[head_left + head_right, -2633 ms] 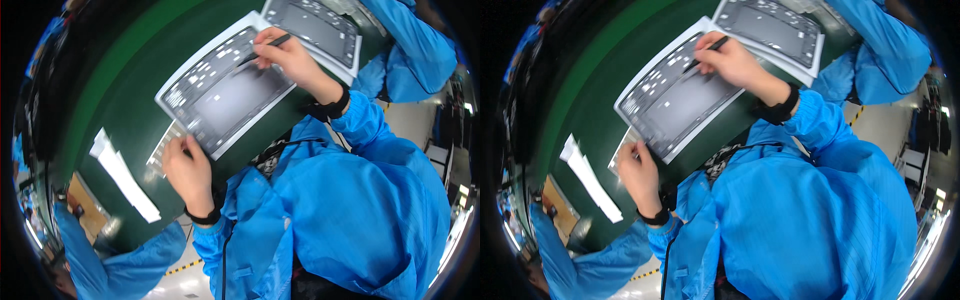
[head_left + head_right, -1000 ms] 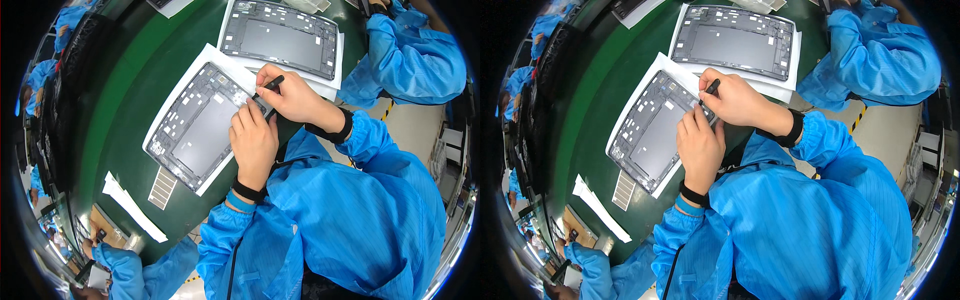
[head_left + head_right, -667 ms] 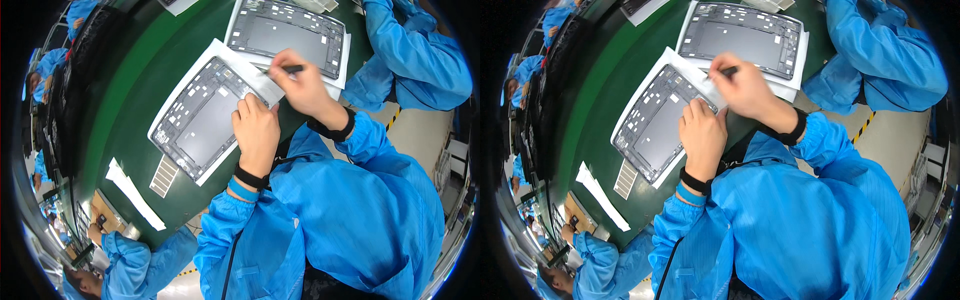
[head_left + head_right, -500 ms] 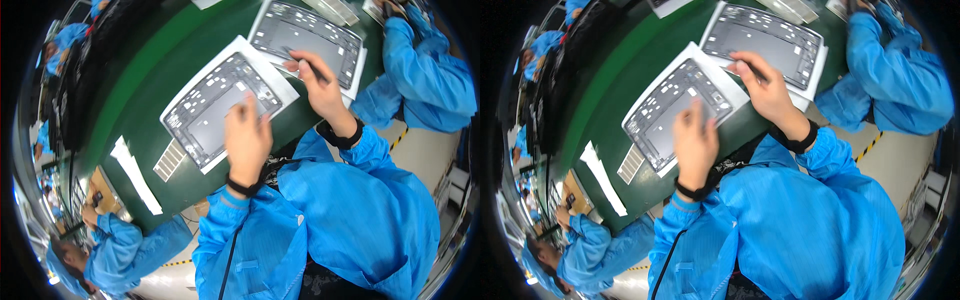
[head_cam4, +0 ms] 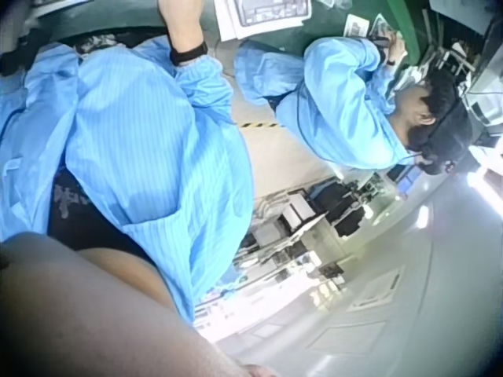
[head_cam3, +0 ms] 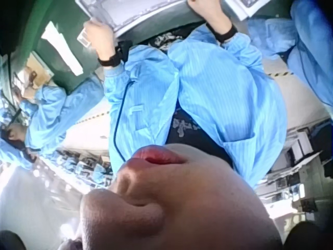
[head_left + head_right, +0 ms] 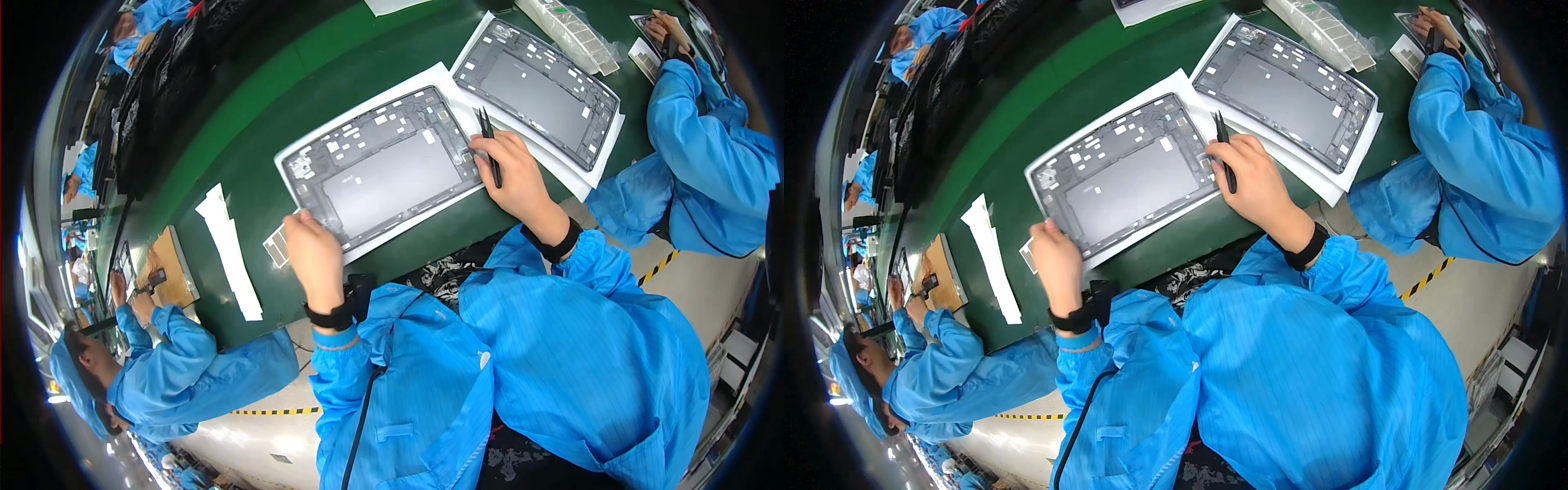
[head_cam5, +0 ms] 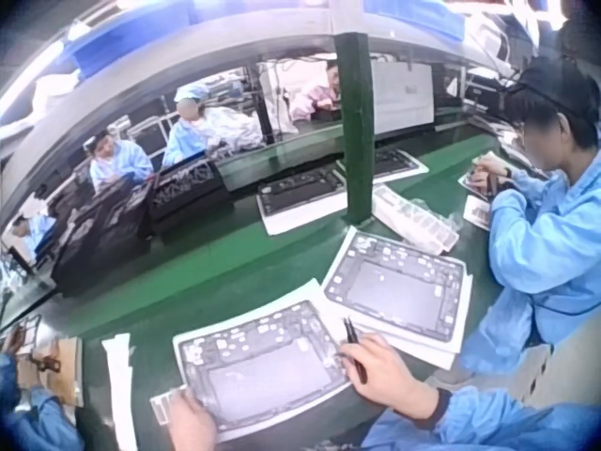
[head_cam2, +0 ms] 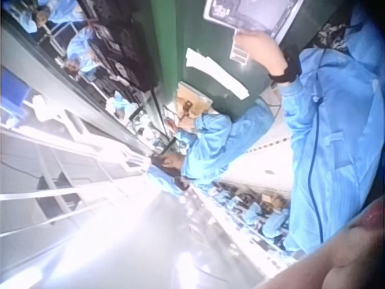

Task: The recorder is assembling small electronic components, using a marking pen and tweezers to place and mark parts on a tablet-sized metal or plastic chassis.

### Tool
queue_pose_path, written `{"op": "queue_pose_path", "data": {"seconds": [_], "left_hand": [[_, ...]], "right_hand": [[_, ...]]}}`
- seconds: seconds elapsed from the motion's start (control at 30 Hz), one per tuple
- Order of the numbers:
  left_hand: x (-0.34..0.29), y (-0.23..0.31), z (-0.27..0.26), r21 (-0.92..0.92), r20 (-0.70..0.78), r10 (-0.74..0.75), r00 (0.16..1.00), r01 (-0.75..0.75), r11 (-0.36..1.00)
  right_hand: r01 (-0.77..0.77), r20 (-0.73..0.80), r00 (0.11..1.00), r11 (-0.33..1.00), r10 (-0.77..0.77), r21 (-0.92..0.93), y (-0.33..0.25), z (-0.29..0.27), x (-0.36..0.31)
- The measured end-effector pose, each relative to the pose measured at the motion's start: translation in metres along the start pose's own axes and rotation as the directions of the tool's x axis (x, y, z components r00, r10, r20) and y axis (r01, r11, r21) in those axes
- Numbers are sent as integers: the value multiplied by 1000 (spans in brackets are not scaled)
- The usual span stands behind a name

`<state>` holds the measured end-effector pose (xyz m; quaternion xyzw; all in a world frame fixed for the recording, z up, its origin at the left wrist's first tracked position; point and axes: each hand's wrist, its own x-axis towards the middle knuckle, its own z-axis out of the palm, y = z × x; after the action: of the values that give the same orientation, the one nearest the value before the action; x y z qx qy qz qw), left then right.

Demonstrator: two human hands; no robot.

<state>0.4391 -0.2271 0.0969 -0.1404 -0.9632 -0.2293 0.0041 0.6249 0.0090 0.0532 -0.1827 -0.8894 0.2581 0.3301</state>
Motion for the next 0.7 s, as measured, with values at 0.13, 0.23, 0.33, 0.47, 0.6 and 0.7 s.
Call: {"op": "queue_pose_path", "data": {"seconds": [0.13,0.23,0.33,0.47,0.6,0.7], "left_hand": [[31,11,-58,-170,-248,281,927,-327,929],[101,12,-105,-235,-279,314,907,-382,894],[216,-25,-118,-437,-263,308,914,-397,807],[379,-89,-75,-655,-87,254,963,-247,714],[492,-219,-46,414,-47,488,872,-427,804],[499,-183,9,13,-50,204,978,-204,979]], "right_hand": [[-22,-9,1000,990,24,137,-1,-5,-3],[10,-57,998,986,-1,164,4,-5,-5],[-11,-5,1000,990,12,138,4,-5,-7],[-22,-41,999,993,27,119,-1,-11,-8],[9,34,999,988,-14,153,0,-9,-1],[-48,7,999,996,47,74,0,-9,-7]]}}
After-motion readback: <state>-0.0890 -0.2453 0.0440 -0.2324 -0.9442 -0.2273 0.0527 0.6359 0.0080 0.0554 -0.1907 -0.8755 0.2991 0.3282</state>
